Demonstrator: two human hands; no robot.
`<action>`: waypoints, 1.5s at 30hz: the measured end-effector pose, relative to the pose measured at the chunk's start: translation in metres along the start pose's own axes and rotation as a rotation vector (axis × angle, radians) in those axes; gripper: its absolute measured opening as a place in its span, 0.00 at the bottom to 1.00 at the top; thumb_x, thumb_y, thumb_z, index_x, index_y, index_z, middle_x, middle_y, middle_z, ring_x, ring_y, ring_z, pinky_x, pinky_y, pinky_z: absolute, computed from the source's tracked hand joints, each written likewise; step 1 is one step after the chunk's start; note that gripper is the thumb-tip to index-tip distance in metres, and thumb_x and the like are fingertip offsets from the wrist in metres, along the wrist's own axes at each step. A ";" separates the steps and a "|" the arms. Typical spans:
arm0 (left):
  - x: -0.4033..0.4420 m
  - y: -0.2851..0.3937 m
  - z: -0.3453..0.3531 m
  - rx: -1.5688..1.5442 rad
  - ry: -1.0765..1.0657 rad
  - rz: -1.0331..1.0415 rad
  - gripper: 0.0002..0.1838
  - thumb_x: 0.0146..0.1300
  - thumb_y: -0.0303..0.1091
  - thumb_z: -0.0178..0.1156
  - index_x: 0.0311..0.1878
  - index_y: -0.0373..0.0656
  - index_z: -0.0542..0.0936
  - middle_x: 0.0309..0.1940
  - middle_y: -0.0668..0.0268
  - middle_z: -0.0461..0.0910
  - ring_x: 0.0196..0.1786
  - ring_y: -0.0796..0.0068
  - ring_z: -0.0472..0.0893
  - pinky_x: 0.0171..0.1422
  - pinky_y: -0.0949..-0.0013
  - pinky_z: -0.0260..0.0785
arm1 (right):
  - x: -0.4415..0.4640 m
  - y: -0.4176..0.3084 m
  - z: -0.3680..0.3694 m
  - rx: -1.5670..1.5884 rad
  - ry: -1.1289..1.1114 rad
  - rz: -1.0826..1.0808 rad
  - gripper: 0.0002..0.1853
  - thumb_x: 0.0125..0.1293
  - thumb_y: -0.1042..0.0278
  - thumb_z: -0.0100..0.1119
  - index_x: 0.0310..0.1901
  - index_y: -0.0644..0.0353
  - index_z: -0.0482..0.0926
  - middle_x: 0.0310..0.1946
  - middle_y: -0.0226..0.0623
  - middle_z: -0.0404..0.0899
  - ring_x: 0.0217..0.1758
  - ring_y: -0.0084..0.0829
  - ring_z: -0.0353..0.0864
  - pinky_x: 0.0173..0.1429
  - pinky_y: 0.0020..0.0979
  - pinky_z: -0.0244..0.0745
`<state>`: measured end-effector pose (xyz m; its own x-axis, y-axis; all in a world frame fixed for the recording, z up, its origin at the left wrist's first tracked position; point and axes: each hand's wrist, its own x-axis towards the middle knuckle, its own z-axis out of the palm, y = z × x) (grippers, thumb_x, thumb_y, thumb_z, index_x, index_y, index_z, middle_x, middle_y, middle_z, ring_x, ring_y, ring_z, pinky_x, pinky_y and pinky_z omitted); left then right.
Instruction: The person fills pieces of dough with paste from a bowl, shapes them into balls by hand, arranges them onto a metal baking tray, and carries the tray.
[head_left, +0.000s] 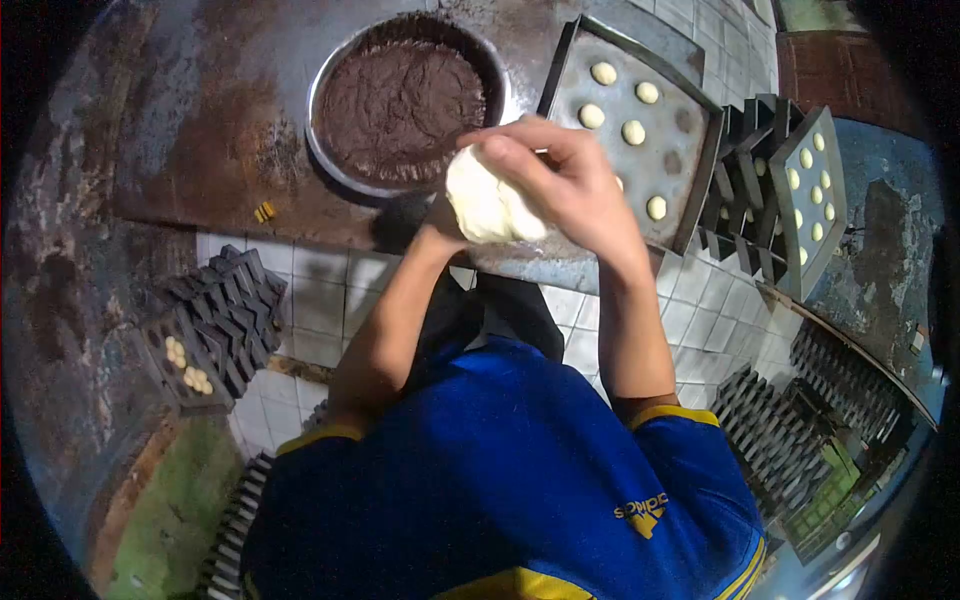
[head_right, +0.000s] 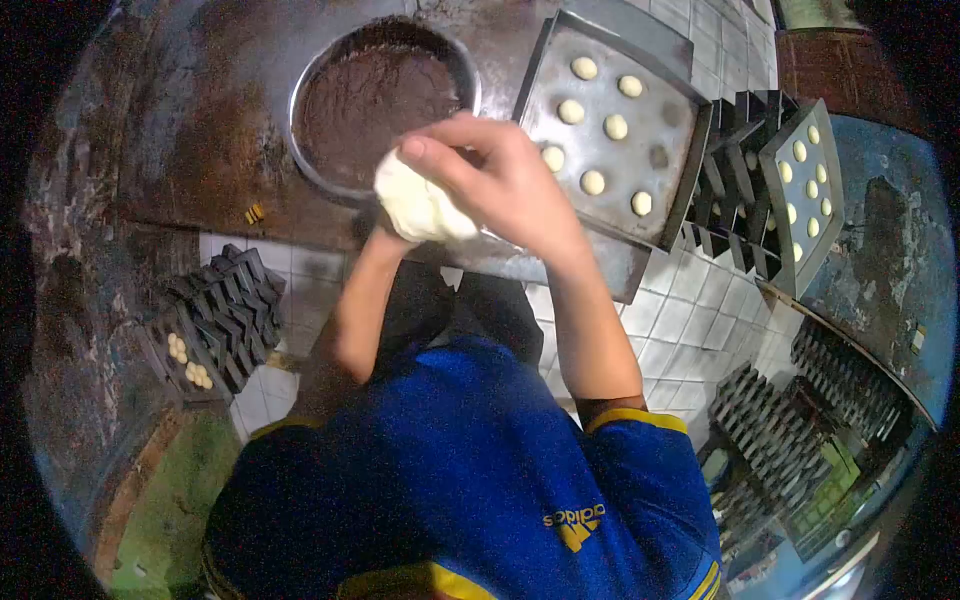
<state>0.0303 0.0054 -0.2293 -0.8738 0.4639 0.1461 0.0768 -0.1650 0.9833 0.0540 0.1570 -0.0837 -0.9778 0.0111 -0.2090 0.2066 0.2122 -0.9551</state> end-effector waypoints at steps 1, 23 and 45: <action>-0.013 -0.004 -0.003 0.108 -0.065 0.133 0.30 0.59 0.29 0.78 0.64 0.37 0.79 0.47 0.63 0.88 0.50 0.69 0.87 0.59 0.65 0.81 | 0.003 0.003 0.006 -0.346 0.067 -0.043 0.24 0.80 0.47 0.61 0.54 0.64 0.89 0.45 0.51 0.89 0.50 0.41 0.88 0.57 0.38 0.79; -0.134 0.002 -0.221 -0.525 0.509 -0.852 0.20 0.72 0.22 0.66 0.64 0.45 0.77 0.43 0.66 0.86 0.31 0.87 0.75 0.27 0.79 0.62 | 0.093 0.189 0.170 -0.888 0.038 -0.165 0.13 0.73 0.73 0.52 0.55 0.60 0.81 0.49 0.48 0.79 0.52 0.54 0.86 0.53 0.50 0.84; -0.039 0.042 -0.223 0.541 0.093 -0.337 0.23 0.55 0.32 0.81 0.53 0.39 0.85 0.43 0.60 0.91 0.47 0.72 0.89 0.55 0.65 0.81 | 0.039 0.065 0.177 -0.786 -0.040 -0.395 0.24 0.63 0.75 0.61 0.62 0.52 0.83 0.53 0.42 0.79 0.56 0.49 0.82 0.61 0.47 0.78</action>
<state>-0.0394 -0.2136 -0.2178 -0.9284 0.3321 -0.1668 0.0008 0.4507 0.8927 0.0355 -0.0014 -0.1910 -0.9679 -0.2365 0.0849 -0.2441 0.8046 -0.5414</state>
